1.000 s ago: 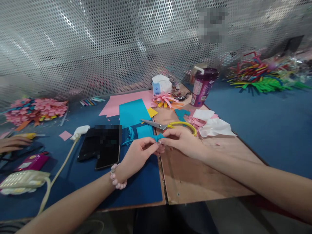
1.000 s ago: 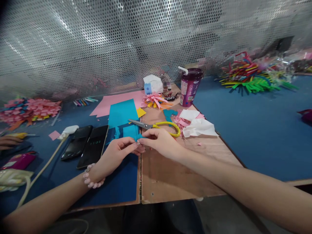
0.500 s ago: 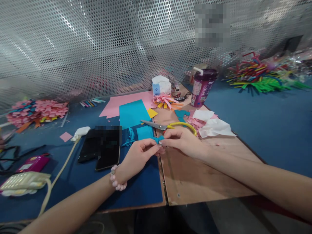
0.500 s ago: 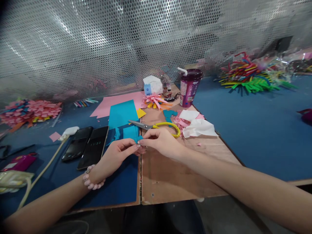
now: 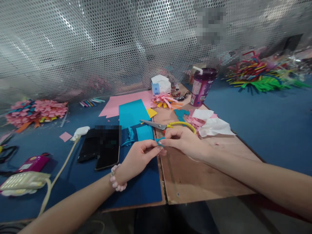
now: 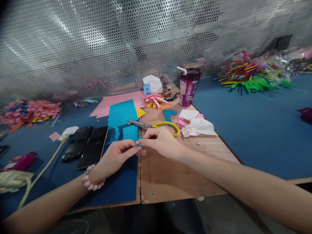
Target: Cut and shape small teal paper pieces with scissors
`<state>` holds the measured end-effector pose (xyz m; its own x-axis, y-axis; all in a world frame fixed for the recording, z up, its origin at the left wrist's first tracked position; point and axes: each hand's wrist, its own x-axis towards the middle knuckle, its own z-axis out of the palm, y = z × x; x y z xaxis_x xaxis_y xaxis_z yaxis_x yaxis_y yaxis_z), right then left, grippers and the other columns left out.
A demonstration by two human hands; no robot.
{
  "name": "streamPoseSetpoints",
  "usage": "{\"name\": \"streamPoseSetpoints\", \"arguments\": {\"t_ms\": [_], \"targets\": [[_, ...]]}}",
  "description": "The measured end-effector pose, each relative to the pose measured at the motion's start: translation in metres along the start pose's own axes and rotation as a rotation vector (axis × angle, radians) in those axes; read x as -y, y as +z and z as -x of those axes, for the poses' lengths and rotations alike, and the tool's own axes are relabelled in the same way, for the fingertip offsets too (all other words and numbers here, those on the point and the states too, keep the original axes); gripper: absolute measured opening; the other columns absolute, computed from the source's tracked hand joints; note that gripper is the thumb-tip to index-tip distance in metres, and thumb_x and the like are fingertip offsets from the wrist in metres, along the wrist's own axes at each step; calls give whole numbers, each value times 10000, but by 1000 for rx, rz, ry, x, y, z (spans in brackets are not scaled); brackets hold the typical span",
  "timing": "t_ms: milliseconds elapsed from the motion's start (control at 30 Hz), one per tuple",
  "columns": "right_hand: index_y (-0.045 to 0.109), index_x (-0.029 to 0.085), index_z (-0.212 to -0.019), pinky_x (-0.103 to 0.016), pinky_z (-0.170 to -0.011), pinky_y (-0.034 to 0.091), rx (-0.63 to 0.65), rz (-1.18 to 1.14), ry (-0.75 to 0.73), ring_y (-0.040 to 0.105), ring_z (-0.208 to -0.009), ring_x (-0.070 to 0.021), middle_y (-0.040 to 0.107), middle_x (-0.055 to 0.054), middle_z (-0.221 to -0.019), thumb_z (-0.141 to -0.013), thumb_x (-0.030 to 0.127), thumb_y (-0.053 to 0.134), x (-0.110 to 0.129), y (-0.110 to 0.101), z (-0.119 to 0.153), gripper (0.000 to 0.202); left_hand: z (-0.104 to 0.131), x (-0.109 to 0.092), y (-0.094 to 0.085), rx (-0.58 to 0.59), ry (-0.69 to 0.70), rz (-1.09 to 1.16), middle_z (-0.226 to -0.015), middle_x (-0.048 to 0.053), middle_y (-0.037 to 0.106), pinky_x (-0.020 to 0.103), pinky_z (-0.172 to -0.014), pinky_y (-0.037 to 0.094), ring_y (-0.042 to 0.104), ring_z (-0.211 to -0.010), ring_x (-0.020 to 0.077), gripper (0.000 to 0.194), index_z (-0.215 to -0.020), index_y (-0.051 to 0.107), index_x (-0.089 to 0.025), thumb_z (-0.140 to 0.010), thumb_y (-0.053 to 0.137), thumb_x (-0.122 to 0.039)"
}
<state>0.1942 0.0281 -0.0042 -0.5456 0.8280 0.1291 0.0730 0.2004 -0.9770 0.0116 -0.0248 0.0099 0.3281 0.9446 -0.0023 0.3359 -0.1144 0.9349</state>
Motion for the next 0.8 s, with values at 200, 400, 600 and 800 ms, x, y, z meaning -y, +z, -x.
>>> {"name": "streamPoseSetpoints", "arguments": {"t_ms": [200, 400, 600, 800], "targets": [[606, 153, -620, -232, -553, 379, 48, 62, -27, 519, -608, -91, 596, 7, -629, -771, 352, 677, 7, 0, 3, 260, 1, 6, 3, 16, -4, 6, -918, 43, 720, 286, -810, 488, 649, -863, 169, 220, -919, 684, -165, -862, 552, -333], [637, 152, -658, -255, -646, 430, 105, 125, -71, 561, -670, -108, 629, -6, -684, -799, 341, 647, 12, -5, 1, 236, -2, 10, 2, -8, 39, -88, -837, 36, 685, 277, -781, 477, 622, -821, 165, 232, -841, 668, -151, -859, 544, -346], [672, 169, -770, -275, -691, 459, 39, 147, -66, 595, -754, -132, 663, -28, -803, -822, 315, 611, 8, -5, -1, 166, -4, 11, 1, -9, 4, -45, -881, 54, 682, 287, -766, 493, 622, -801, 163, 214, -879, 652, -143, -849, 544, -325], [686, 173, -784, -289, -739, 465, 81, 200, -114, 599, -798, -143, 665, -32, -840, -851, 343, 565, 7, -4, -4, 220, -6, 7, -1, -2, -37, -25, -864, 68, 708, 285, -730, 504, 641, -749, 161, 262, -913, 671, -136, -851, 542, -355]]}}
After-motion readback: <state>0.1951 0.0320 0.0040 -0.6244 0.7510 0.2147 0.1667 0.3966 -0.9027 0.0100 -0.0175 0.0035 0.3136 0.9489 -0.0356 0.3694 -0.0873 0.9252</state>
